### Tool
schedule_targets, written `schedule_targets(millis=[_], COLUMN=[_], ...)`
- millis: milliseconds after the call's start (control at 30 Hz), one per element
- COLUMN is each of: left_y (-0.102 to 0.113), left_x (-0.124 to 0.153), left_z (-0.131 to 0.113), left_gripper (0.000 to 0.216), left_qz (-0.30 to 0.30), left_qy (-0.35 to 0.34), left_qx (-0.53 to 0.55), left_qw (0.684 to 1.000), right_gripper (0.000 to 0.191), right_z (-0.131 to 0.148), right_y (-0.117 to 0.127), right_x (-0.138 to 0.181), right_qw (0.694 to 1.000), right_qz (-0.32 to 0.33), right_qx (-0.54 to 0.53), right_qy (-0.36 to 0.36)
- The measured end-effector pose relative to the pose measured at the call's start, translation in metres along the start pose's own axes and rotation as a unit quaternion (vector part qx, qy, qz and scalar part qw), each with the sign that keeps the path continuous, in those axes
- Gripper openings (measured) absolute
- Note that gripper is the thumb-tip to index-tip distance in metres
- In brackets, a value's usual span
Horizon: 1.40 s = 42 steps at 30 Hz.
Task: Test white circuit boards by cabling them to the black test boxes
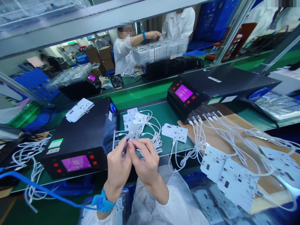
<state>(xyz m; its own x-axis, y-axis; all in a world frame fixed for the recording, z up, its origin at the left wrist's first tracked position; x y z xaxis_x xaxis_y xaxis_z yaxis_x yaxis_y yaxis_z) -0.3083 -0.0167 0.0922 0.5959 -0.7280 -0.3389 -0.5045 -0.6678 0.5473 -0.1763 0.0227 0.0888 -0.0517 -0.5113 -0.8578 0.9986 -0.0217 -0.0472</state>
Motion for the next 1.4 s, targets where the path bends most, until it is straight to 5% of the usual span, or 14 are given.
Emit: schedule_targets(millis=[167,400,600,833,967,1067,1400], left_y=[-0.001,0.007,0.004,0.012,0.014,0.011,0.008], left_x=[0.000,-0.003,-0.001,-0.008,-0.015,-0.017,-0.015], left_z=[-0.007,0.007,0.002,0.028,0.032,0.032,0.042], left_gripper=[0.036,0.042,0.036,0.031,0.033,0.033,0.035], left_qz=[-0.016,-0.047,-0.044,-0.068,-0.047,-0.027,-0.038], left_qy=[-0.036,0.004,-0.055,0.011,0.049,0.062,0.075], left_qx=[-0.036,-0.078,-0.065,0.000,0.031,0.061,0.103], left_qw=[0.999,0.996,0.995,0.998,0.997,0.996,0.991], right_gripper=[0.024,0.017,0.017,0.017,0.019,0.018,0.013], right_z=[-0.004,-0.004,-0.006,-0.007,-0.032,-0.059,-0.087], right_y=[-0.002,-0.009,-0.016,-0.022,0.009,0.015,0.017], right_x=[-0.003,-0.008,-0.006,-0.010,-0.018,-0.017,-0.010], right_qw=[1.000,1.000,0.999,0.988,0.985,0.972,0.974], right_qz=[0.017,0.024,0.039,0.140,0.135,0.189,0.226], right_qx=[-0.006,-0.005,0.002,-0.020,0.071,0.115,0.015], right_qy=[-0.005,0.009,0.011,0.059,0.074,0.073,0.021])
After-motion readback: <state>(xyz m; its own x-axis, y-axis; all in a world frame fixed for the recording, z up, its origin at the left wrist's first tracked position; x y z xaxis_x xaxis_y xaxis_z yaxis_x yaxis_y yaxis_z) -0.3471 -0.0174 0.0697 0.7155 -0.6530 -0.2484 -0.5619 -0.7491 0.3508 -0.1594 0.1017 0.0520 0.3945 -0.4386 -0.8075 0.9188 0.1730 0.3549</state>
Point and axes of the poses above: each hand's wrist, its own x-axis away from the middle knuckle, its own y-axis out of the back of the hand, z = x × y, the point moved 9 cm from there along -x, towards the middle knuckle, and after that the axes turned 10 degrees about y, right-handed, at the moved point
